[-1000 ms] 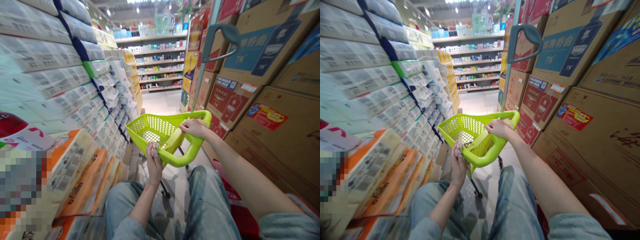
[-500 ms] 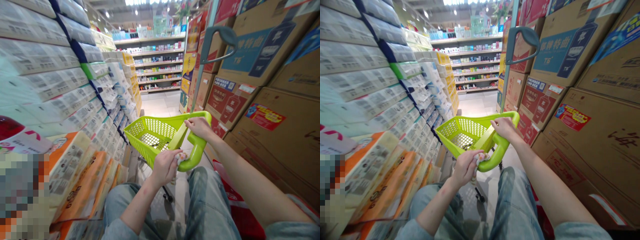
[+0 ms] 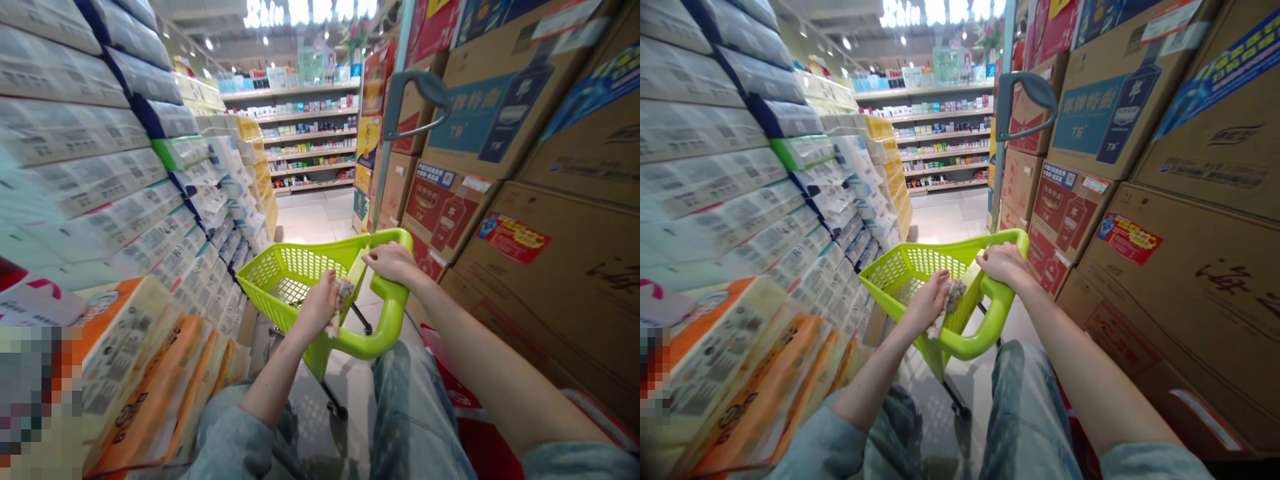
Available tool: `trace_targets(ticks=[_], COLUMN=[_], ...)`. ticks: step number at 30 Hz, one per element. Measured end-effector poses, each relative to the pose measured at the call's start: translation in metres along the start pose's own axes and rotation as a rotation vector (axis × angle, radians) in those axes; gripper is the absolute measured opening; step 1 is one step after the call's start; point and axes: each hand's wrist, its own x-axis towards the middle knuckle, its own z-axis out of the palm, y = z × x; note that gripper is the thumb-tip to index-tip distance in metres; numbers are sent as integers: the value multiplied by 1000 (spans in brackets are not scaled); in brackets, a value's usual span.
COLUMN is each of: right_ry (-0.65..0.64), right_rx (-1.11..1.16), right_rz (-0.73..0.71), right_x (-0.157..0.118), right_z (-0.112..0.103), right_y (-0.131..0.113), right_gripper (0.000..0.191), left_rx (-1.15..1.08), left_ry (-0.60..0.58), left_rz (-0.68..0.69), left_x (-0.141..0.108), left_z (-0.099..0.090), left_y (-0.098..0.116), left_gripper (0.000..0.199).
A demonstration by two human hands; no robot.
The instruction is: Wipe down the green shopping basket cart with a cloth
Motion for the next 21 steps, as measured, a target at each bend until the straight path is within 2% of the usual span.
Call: trace_targets(ticks=[2, 6, 8, 13, 17, 21], right_ry=[0, 11, 13, -101, -189, -126], right_rx=[1, -7, -11, 77, 148, 224], right_rz=[2, 0, 1, 72, 100, 153], right_x=[-1, -3, -1, 15, 26, 22], right_z=[-1, -2, -3, -5, -2, 2], right_y=[-2, -2, 0, 9, 11, 7], right_gripper=[53, 60, 62, 65, 67, 73], left_rx=[23, 107, 100, -4, -50, -55], left_ry=[12, -191, -246, -223, -274, -318], left_rz=[-2, 88, 165, 335, 423, 461], left_x=[9, 15, 14, 6, -2, -6], left_z=[4, 11, 14, 14, 5, 1], left_y=[6, 9, 4, -12, -20, -18], left_gripper=[31, 30, 31, 47, 55, 53])
